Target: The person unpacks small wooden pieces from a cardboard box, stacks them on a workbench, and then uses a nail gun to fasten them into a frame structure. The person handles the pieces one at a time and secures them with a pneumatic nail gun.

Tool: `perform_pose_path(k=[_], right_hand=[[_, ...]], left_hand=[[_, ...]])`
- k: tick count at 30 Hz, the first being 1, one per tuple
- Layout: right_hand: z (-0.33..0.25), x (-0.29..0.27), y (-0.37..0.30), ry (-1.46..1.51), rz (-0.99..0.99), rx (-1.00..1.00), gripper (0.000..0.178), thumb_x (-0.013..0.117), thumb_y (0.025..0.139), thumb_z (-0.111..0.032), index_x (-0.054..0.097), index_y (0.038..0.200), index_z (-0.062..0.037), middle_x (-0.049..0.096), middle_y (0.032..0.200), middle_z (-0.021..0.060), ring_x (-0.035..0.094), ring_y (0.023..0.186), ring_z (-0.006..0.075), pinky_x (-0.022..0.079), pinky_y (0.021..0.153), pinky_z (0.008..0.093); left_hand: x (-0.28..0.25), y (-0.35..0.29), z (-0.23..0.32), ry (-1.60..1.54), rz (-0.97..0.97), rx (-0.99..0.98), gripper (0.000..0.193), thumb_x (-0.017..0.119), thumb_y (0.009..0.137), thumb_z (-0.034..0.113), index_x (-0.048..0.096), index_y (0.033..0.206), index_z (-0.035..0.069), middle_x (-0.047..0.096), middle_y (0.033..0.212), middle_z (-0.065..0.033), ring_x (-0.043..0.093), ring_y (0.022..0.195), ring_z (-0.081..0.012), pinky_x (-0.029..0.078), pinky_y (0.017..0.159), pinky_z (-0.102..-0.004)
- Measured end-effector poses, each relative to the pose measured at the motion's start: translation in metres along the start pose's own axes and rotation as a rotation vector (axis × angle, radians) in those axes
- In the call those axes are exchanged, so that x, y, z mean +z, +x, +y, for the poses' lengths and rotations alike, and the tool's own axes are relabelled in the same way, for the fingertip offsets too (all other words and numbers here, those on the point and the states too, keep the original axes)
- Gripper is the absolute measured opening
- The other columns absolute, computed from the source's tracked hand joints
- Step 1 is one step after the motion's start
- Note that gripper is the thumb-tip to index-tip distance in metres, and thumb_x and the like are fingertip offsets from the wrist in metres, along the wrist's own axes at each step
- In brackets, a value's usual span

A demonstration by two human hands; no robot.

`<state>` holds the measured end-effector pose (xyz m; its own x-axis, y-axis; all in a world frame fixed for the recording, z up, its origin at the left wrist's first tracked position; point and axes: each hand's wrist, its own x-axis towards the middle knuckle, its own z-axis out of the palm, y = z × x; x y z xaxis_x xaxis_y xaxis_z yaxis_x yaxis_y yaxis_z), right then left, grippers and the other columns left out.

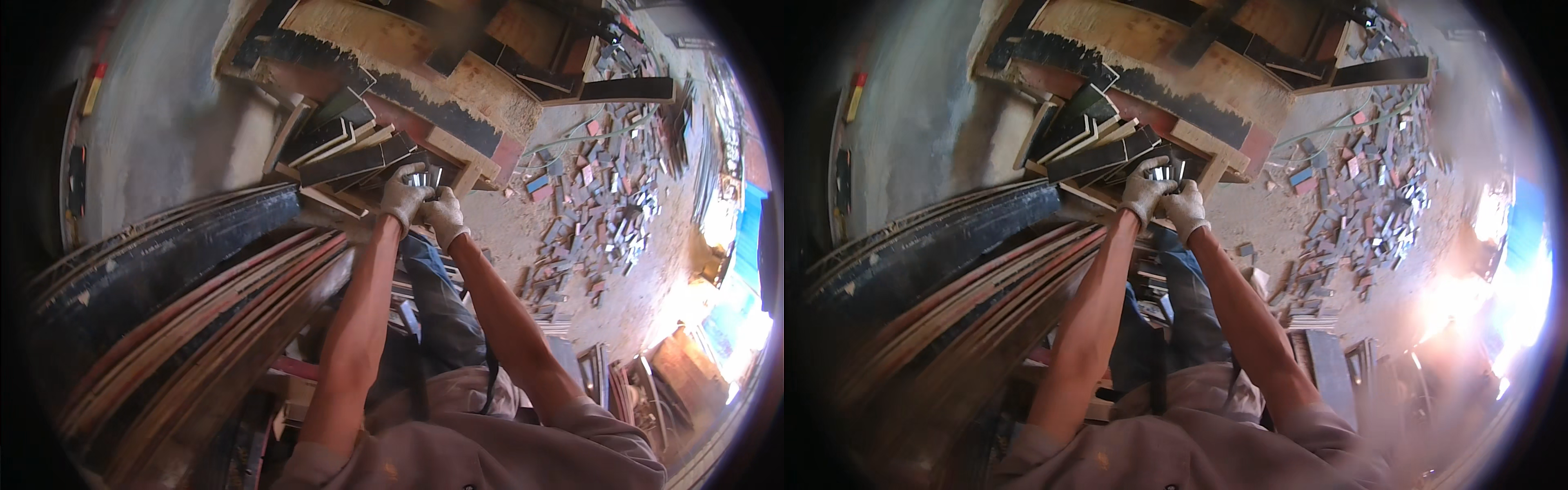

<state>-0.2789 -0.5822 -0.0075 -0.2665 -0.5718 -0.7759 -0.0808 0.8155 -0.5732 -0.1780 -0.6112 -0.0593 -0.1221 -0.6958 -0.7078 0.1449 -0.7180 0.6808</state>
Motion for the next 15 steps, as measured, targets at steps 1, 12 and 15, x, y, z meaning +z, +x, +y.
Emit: perform_pose_path(k=[1,12,15], right_hand=[[-0.004,0.005,0.002,0.033,-0.002,-0.028,0.055,0.079,0.075,-0.012,0.058,0.122,0.0078,0.072,0.097,0.0178,0.071,0.081,0.0215,0.059,0.068,0.0355],[0.005,0.058,0.011,-0.04,-0.024,-0.263,0.075,0.087,0.061,-0.021,0.058,0.128,-0.0018,0.051,0.132,0.0291,0.057,0.121,0.046,0.048,0.108,0.0421],[0.03,0.048,0.008,0.104,-0.014,-0.354,0.092,0.09,0.06,-0.022,0.053,0.141,-0.0022,0.056,0.138,0.0251,0.059,0.126,0.04,0.049,0.107,0.0385]], left_hand=[[-0.004,0.002,0.002,-0.001,0.009,0.04,0.058,0.079,0.075,-0.009,0.066,0.13,0.003,0.071,0.116,-0.0109,0.07,0.095,-0.019,0.061,0.08,-0.033],[-0.058,-0.007,0.033,0.038,0.122,0.198,0.051,0.073,0.079,-0.016,0.069,0.128,0.0,0.072,0.118,-0.009,0.07,0.099,-0.0186,0.059,0.088,-0.0318],[-0.043,-0.024,0.02,0.142,0.133,0.199,0.051,0.072,0.079,-0.016,0.069,0.127,0.0,0.071,0.119,-0.0092,0.07,0.099,-0.0179,0.06,0.086,-0.0311]])
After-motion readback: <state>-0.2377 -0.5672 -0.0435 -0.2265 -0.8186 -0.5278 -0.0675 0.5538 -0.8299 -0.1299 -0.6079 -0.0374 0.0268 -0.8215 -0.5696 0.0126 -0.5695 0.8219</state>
